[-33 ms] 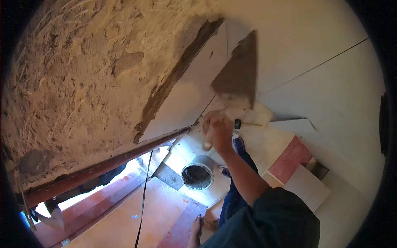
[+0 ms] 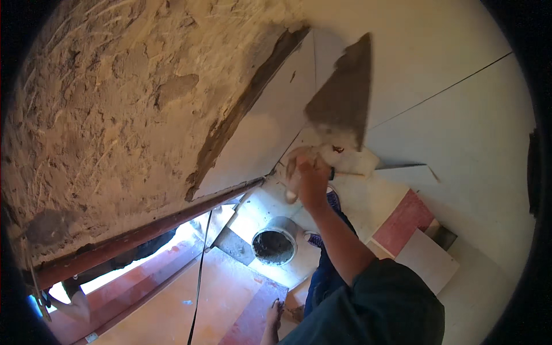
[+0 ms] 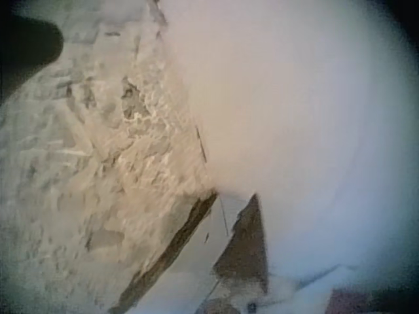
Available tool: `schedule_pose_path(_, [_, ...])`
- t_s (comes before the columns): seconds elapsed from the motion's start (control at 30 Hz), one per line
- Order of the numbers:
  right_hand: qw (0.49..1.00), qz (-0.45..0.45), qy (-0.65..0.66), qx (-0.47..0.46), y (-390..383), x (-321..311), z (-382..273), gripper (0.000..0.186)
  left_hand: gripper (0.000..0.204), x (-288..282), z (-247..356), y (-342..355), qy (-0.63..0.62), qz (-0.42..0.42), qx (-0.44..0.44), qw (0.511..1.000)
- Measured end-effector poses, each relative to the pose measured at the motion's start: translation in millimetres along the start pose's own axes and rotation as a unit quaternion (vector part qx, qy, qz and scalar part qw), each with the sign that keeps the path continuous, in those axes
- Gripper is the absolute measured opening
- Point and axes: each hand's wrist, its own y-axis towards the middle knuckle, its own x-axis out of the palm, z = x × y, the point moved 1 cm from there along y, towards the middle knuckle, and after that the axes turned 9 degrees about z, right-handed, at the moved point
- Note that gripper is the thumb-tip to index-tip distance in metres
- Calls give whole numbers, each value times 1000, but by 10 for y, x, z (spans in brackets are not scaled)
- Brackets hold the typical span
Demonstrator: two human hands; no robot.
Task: The person applies plaster to a ceiling and wall corner by hand and with a trowel, then uses a sanding block to smooth the surface.
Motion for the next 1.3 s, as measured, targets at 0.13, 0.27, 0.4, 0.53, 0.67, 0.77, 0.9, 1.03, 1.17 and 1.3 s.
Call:
schedule_pose_path(0.13, [987, 16, 9, -160, 284, 54, -571, 12, 44, 49, 82, -37, 10, 1, -1, 1000])
schedule_pose_path(0.27, [974, 22, 88, -208, 521, 243, -529, 13, 44, 78, 200, -112, 11, 1, 2, 1000])
schedule_pose_path(0.4, [950, 61, -246, -184, 1218, 298, 31, 27, 44, 93, 289, -127, 17, 0, 2, 1000])
schedule_pose_path(0.53, [956, 28, -280, -81, 1378, 342, 171, 34, 44, 117, 372, -143, 19, -2, 16, 1000])
schedule_pose_path(0.67, [981, 7, -192, -17, 1398, 240, 209, 33, 45, 154, 419, -192, 18, -4, 2, 1000])
schedule_pose_path(0.77, [986, -7, -167, 1, 1145, 49, 87, 32, 45, 191, 478, -239, 12, -15, 5, 1000])
schedule_pose_path(0.9, [982, -88, -122, 113, 678, -306, -355, 26, 46, 264, 550, -211, 8, -26, 16, 1000])
schedule_pose_path(1.03, [962, -14, -229, 144, 506, -611, -384, 27, 46, 299, 652, -207, 24, -31, 31, 999])
schedule_pose_path(1.17, [973, -6, -43, 225, 321, -231, -519, 29, 47, 323, 748, -247, 20, -46, 49, 998])
schedule_pose_path(1.3, [942, -26, 114, 314, 331, 333, -484, 32, 47, 336, 817, -210, 29, -38, 54, 997])
